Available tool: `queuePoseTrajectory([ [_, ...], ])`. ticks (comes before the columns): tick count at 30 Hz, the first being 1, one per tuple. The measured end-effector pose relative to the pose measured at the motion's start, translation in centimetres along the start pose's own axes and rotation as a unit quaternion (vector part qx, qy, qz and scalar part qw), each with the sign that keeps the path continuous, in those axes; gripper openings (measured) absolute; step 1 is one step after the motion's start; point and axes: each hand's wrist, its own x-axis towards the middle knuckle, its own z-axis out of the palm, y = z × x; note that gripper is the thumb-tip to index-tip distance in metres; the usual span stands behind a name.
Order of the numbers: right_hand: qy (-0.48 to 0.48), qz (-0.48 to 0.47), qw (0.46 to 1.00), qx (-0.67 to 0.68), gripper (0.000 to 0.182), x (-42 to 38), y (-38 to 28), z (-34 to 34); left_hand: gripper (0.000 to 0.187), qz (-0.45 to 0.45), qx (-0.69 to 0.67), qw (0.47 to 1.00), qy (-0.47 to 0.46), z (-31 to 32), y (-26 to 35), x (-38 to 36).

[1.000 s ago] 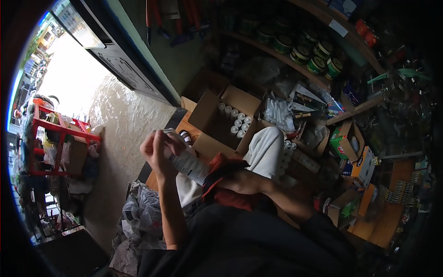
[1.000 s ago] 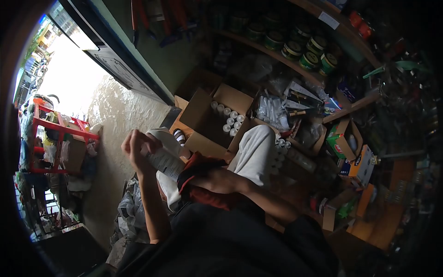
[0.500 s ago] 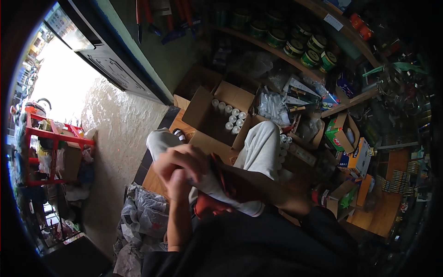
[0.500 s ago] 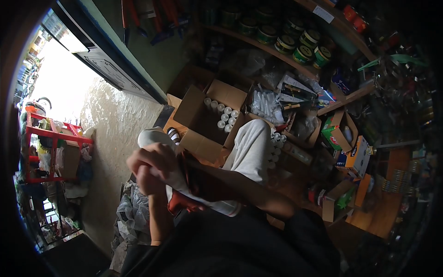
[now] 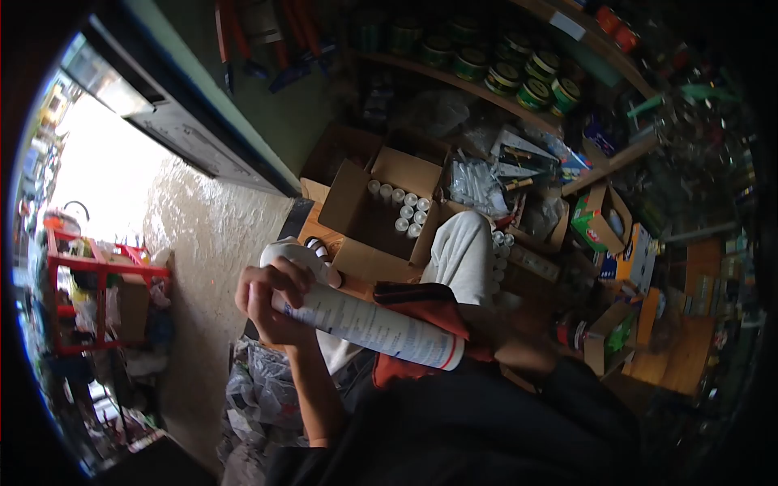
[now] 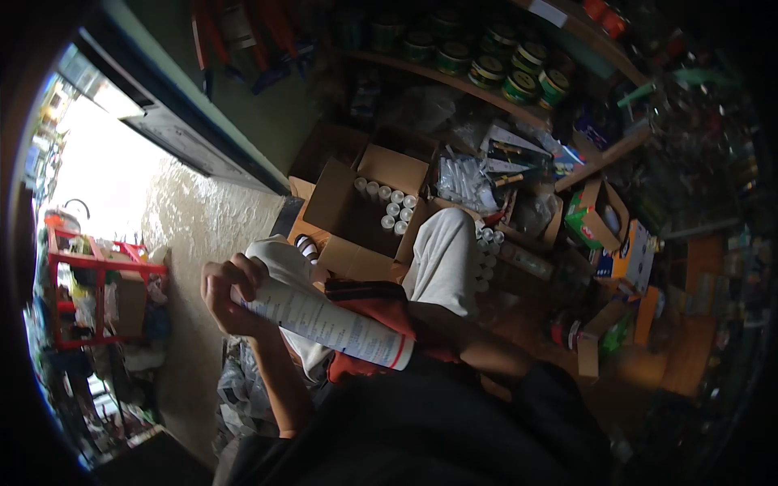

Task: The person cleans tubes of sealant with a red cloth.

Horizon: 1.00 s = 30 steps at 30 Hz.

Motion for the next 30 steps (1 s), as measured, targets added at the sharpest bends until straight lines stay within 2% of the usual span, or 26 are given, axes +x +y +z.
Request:
queuePoseTrajectory([
  [2,0.007,-0.012,1.0,0.002,0.041,0.1,0.4,-0.5,0.03,-0.002,-0.029,0.998,-0.056,1.5,-0.4,-2.1],
  [4,0.001,-0.012,1.0,0.006,0.042,-0.1,0.8,-0.4,0.025,-0.008,-0.087,0.995,-0.051,2.7,-1.1,-3.5],
  [7,-0.004,-0.002,1.0,0.011,0.043,-1.2,1.3,0.7,0.025,-0.02,-0.081,0.995,-0.058,2.3,-1.9,-4.8],
  [10,0.011,0.022,1.0,0.008,0.044,-3.6,1.6,2.5,0.029,-0.049,-0.033,0.998,-0.029,0.7,-1.9,-4.8],
  [12,0.032,0.042,0.999,-0.004,0.045,-5.4,1.5,3.4,0.029,-0.083,-0.027,0.996,0.035,-0.8,-1.8,-4.9],
  [14,0.059,0.062,0.996,-0.022,0.046,-6.8,1.8,3.9,0.029,-0.126,-0.093,0.987,0.035,-2.6,-1.9,-5.6],
  [15,0.074,0.069,0.994,-0.035,0.046,-7.4,2.5,3.8,0.028,-0.166,-0.027,0.983,0.077,-2.6,-2.4,-6.2],
  [16,0.088,0.076,0.992,-0.046,0.047,-7.8,3.5,3.9,0.029,-0.205,0.04,0.971,0.12,-2.0,-2.6,-6.8],
  [17,0.101,0.081,0.99,-0.06,0.047,-8.3,4.7,3.6,0.031,-0.319,-0.03,0.942,0.103,-1.5,-2.1,-7.2],
  [18,0.109,0.085,0.988,-0.07,0.047,-8.5,5.9,3.8,0.026,-0.354,-0.116,0.923,0.098,-1.9,-2.8,-8.3],
  [21,0.129,0.096,0.982,-0.095,0.049,-9.5,10.4,5.3,0.03,-0.405,-0.204,0.877,0.156,-1.9,-3.5,-11.1],
  [25,0.167,0.077,0.976,-0.12,0.048,-10.5,12.5,7.3,0.039,-0.529,-0.217,0.793,0.213,-2.3,-4.4,-13.2],
  [26,0.182,0.064,0.972,-0.132,0.046,-10.1,11.3,7.3,0.039,-0.517,-0.224,0.799,0.21,-2.2,-4.4,-13.2],
  [28,0.202,0.089,0.973,-0.067,0.045,-9.7,8.5,6.9,0.039,-0.495,-0.233,0.812,0.205,-1.5,-4.1,-13.0],
  [30,0.224,0.182,0.957,-0.046,0.043,-9.4,9.6,6.9,0.041,-0.463,-0.283,0.811,0.218,-0.7,-3.7,-12.3],
])
